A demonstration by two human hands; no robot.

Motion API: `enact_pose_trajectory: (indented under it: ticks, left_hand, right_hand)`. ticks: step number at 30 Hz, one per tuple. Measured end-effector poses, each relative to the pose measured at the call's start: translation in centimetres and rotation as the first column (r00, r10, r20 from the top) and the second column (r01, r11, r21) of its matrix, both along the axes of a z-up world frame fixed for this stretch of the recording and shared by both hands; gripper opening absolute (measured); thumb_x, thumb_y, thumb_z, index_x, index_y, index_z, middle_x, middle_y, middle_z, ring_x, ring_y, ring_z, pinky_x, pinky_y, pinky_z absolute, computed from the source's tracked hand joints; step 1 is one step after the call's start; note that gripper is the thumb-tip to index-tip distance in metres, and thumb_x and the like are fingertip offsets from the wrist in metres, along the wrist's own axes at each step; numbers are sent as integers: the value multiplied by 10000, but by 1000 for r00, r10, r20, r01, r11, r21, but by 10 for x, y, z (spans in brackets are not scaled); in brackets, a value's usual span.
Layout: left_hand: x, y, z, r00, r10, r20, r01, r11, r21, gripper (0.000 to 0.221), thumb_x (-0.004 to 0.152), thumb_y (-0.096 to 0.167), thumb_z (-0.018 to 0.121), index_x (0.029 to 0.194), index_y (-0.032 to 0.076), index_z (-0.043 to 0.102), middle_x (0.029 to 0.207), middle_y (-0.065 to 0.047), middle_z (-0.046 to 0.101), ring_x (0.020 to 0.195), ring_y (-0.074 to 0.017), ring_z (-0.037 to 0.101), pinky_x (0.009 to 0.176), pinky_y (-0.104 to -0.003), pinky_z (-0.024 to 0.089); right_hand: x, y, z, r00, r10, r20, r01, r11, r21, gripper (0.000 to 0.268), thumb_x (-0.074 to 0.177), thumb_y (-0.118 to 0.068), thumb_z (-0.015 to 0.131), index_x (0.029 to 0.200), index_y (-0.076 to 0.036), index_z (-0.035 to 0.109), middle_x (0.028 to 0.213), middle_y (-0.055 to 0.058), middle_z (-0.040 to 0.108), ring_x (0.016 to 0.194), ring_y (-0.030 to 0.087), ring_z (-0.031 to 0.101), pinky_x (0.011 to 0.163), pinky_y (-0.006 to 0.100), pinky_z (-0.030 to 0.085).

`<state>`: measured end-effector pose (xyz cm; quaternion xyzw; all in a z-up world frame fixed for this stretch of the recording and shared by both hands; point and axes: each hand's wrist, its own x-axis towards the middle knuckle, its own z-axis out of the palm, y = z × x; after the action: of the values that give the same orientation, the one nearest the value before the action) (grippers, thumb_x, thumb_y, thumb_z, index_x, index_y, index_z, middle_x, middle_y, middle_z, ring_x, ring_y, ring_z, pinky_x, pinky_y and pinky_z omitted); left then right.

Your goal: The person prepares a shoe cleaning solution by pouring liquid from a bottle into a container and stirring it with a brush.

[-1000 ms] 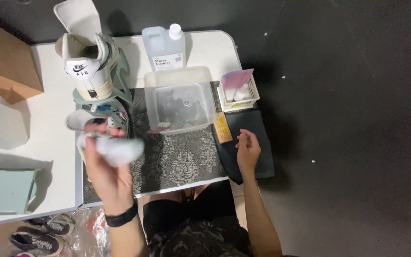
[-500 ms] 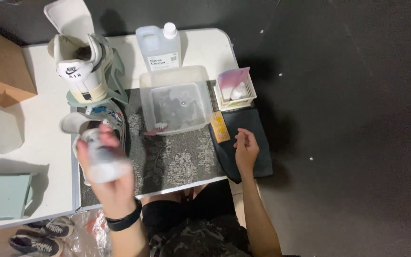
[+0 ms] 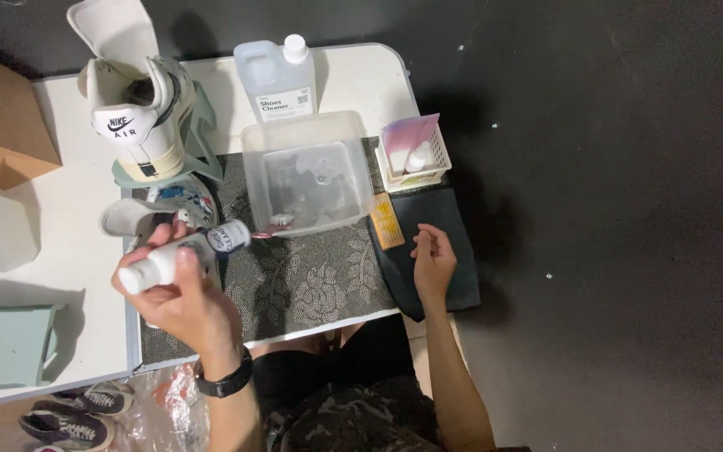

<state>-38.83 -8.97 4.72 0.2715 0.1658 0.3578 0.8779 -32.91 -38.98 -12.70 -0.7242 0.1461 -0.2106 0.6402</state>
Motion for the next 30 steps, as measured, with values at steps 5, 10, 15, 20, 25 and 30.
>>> enact_pose_trajectory:
  ticks: [5, 10, 15, 20, 25, 30]
  left_hand:
    - [1, -3, 5, 986, 164, 27, -157, 862, 481, 362, 1006, 133, 725, 1231, 135, 441, 1267, -163, 637, 1190, -286, 689, 1080, -425, 585]
    - [4, 2, -4, 996, 81, -38, -76, 991, 110, 285, 1023, 248, 677, 1260, 185, 533, 1304, -119, 680, 1231, -285, 713, 1082, -440, 637]
    - [4, -6, 10, 990, 101, -99, -81, 979, 186, 292, 988, 296, 703, 1159, 147, 519, 1179, -90, 692, 1085, -181, 717, 976, -308, 617]
    - [13, -1, 1, 995, 37, -96, -41, 999, -32, 270, 968, 379, 689, 1130, 169, 640, 1122, -70, 743, 1058, -204, 769, 977, -344, 663]
    - [11, -3, 1, 999, -8, -45, 0, 985, -175, 356, 962, 354, 681, 1134, 58, 586, 1121, -121, 716, 1071, -246, 743, 1021, -401, 617]
    - [8, -4, -7, 985, 165, -42, -147, 950, 275, 312, 989, 180, 722, 1188, 117, 490, 1268, -217, 663, 1211, -312, 688, 1033, -402, 596]
  right_hand:
    - [7, -1, 0, 1000, 4, 0, -4, 1000, 2, 165, 1032, -123, 619, 1107, -35, 738, 857, 130, 722, 578, 149, 632, 586, 305, 522]
    - [0, 2, 11, 1000, 19, -20, -19, 1000, -7, 183, 1040, -136, 606, 1120, -32, 734, 855, 134, 716, 590, 155, 626, 607, 322, 523]
    - [4, -2, -1, 1000, 20, 6, -20, 1000, -14, 175, 1040, -134, 620, 1117, -21, 729, 844, 137, 707, 598, 169, 632, 609, 326, 529]
    - [10, 0, 4, 999, 32, 9, -32, 999, -35, 168, 1041, -129, 617, 1112, -29, 731, 846, 136, 710, 597, 170, 633, 610, 337, 534]
    - [-2, 2, 9, 1000, 26, -14, -26, 1000, 9, 161, 1034, -98, 600, 1104, -19, 722, 831, 129, 699, 593, 163, 614, 609, 326, 530]
    - [3, 0, 3, 1000, 19, 16, -19, 1000, -17, 158, 1037, -114, 615, 1106, -33, 732, 823, 138, 714, 585, 177, 638, 593, 336, 534]
